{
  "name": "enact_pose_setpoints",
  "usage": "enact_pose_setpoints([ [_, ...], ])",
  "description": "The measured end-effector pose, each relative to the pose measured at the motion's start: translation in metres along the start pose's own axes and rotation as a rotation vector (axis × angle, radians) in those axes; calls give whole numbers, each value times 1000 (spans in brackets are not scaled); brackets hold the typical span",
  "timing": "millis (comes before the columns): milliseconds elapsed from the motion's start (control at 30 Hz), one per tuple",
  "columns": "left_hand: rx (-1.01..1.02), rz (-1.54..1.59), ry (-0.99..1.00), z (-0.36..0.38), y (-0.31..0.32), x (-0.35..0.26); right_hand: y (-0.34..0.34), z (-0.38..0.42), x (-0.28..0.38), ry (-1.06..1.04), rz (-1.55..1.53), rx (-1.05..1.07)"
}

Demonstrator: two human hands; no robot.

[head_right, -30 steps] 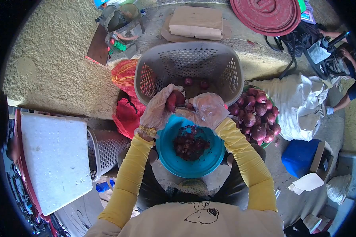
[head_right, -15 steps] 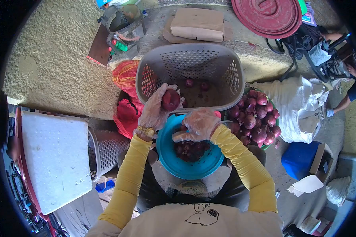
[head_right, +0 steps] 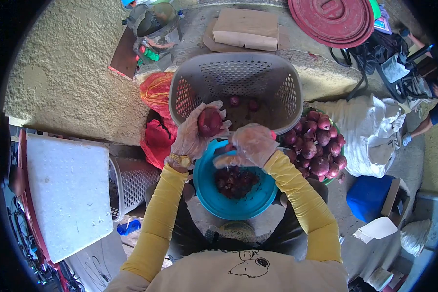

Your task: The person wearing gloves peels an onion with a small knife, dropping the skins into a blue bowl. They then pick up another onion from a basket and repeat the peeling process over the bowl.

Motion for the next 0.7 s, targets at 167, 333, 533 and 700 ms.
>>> enact_pose_setpoints([
  [167,-18,-303,154,-13,-26,20,-11,2,-8,104,23,-203],
  [333,-41,-460,251,-15,-28,27,-24,2,-9,180,-68,-267],
  [533,-26,-264,63,-1,-12,15,-11,1,-22,148,14,-265],
  [700,14,-604,202,-5,-14,15,-10,3,-23,120,-54,-280],
])
Point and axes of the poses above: each hand's wrist, its own z-axis away from the middle knuckle, its own y-axis out of the palm, x = y × z, the point moved 4 cm from there along -z, towards the middle knuckle, and after that the axes turned 7 degrees about -z, right-handed, at the moved point
